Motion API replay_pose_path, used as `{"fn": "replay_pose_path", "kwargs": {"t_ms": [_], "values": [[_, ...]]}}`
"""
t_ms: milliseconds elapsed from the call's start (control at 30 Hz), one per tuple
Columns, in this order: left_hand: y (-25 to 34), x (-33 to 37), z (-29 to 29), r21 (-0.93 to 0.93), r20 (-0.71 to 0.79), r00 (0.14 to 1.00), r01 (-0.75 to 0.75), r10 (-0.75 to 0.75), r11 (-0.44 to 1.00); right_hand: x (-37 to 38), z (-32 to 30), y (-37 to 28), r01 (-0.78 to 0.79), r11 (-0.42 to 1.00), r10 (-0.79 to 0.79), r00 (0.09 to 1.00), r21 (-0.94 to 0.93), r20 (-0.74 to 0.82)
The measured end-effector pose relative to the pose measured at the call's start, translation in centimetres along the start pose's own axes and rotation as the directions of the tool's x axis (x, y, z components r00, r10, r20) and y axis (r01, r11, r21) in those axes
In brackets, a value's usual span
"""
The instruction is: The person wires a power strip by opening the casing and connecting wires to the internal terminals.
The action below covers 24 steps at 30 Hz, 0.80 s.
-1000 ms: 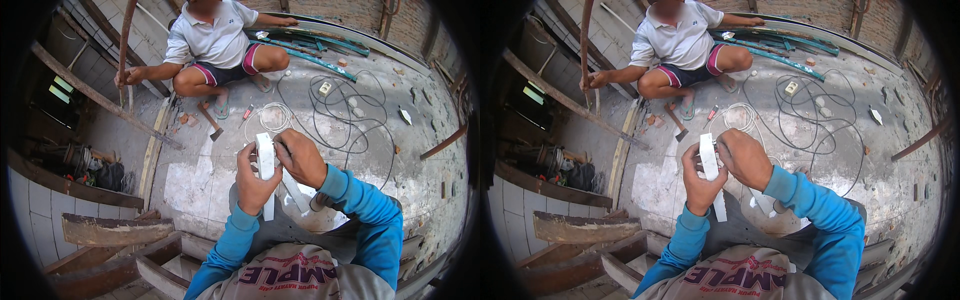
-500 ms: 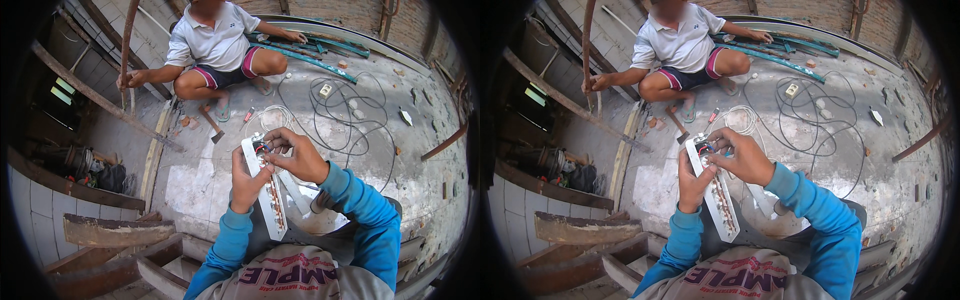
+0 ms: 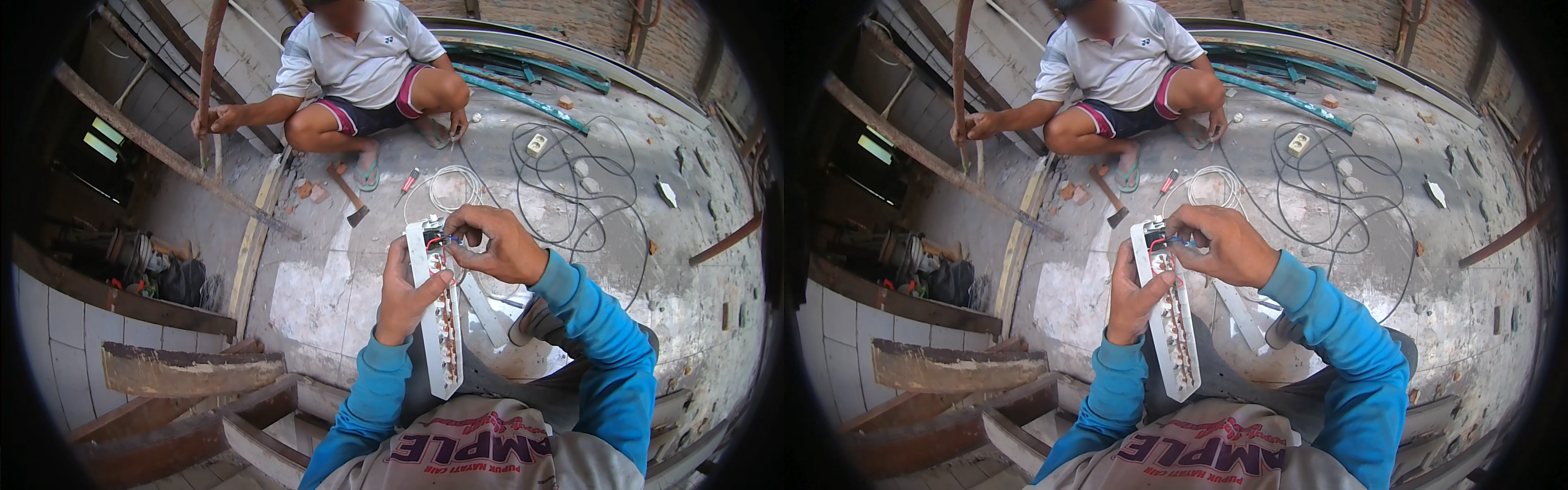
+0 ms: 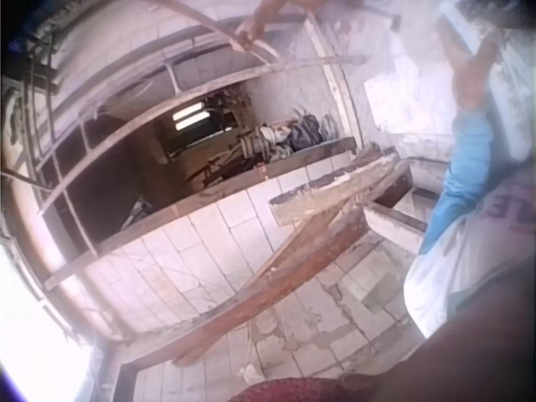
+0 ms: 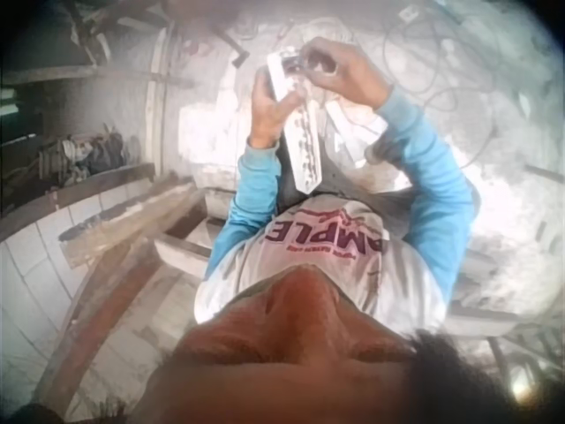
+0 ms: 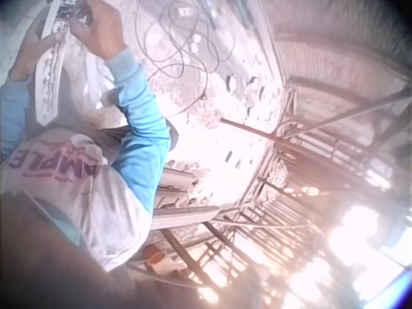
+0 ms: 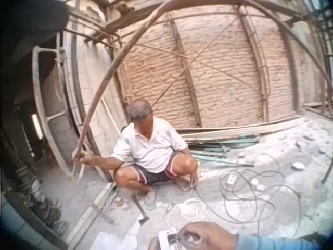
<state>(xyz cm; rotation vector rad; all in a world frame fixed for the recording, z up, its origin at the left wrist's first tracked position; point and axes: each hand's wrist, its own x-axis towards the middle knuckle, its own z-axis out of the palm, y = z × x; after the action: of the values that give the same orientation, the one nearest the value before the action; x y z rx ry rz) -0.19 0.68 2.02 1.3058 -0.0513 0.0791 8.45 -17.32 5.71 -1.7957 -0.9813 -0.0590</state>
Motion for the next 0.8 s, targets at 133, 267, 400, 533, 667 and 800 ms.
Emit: {"fn": "replay_pose_path", "kwargs": {"t_ms": [133, 267, 400, 533, 667, 800], "values": [[-0.1, 0.1, 0.0, 0.001, 0.005, 1.0, -0.003, 0.003, 1.0, 0.0, -0.1, 0.2, 0.044, 0.999, -0.044, 0.999, -0.027, 0.011], [-0.2, 0.2, -0.3, 0.006, 0.016, 1.0, -0.003, 0.003, 1.0, 0.1, -0.5, 0.2, 0.053, 0.997, -0.051, 0.998, -0.053, 0.036], [-0.3, 0.2, -0.1, -0.008, 0.014, 1.0, -0.012, 0.012, 1.0, 0.0, -0.8, 0.9, 0.12, 0.988, -0.117, 0.992, -0.093, 0.037], [-0.4, 0.2, 0.0, -0.009, 0.021, 1.0, -0.024, 0.024, 1.0, 0.0, -0.7, 1.4, 0.178, 0.969, -0.181, 0.983, -0.173, -0.002], [-0.6, 0.2, -0.2, 0.01, 0.011, 1.0, -0.028, 0.028, 1.0, -0.1, -0.2, 0.2, 0.133, 0.967, -0.145, 0.989, -0.216, -0.04], [-0.5, 0.4, 0.1, 0.009, 0.008, 0.999, -0.04, 0.04, 0.999, -0.2, -0.4, 0.6, 0.24, 0.899, -0.258, 0.966, -0.367, 0.0]]}}
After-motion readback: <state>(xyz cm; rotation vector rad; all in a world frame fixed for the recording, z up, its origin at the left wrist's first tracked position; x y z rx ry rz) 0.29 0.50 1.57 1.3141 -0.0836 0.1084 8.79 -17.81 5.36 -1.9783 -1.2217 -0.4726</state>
